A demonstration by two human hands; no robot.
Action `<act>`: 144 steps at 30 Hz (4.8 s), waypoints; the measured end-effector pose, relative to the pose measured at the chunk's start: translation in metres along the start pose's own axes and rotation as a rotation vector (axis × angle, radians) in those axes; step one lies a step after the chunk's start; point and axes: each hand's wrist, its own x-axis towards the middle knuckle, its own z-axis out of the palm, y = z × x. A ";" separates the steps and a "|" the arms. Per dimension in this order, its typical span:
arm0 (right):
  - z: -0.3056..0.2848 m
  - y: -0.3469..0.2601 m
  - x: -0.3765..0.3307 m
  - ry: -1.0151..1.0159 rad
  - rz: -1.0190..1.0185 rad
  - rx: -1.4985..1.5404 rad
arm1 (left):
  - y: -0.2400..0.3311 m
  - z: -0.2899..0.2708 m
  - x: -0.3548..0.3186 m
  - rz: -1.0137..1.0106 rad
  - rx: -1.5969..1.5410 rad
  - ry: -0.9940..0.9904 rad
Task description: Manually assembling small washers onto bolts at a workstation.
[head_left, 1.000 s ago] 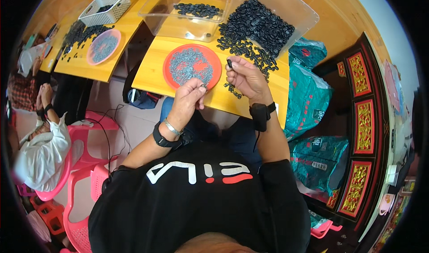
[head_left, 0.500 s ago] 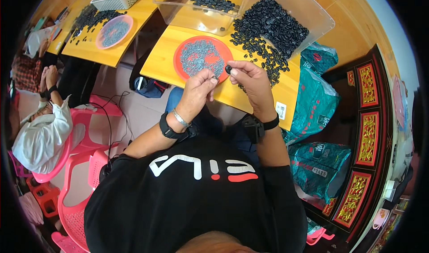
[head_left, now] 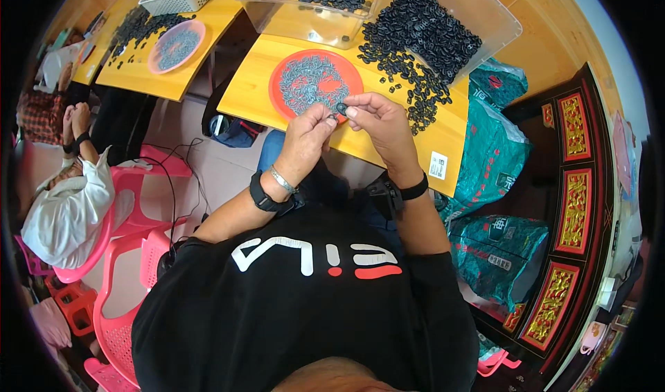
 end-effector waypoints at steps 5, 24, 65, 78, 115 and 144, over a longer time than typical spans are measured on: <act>0.000 0.001 -0.001 0.009 -0.012 -0.038 | -0.002 -0.001 -0.001 0.003 -0.010 -0.015; 0.009 0.009 -0.006 -0.013 -0.015 -0.238 | -0.007 -0.002 0.000 -0.058 -0.066 0.003; 0.019 -0.008 -0.038 -0.014 -0.006 0.111 | 0.007 -0.014 -0.008 0.639 0.621 -0.127; 0.019 -0.001 -0.043 -0.015 -0.102 -0.059 | 0.001 -0.013 -0.008 0.757 0.676 -0.080; -0.030 -0.073 0.136 0.229 -0.374 -0.590 | -0.028 -0.016 -0.010 0.370 0.326 -0.029; -0.110 0.043 0.108 0.133 0.124 -1.366 | -0.030 -0.028 0.000 0.256 0.467 -0.032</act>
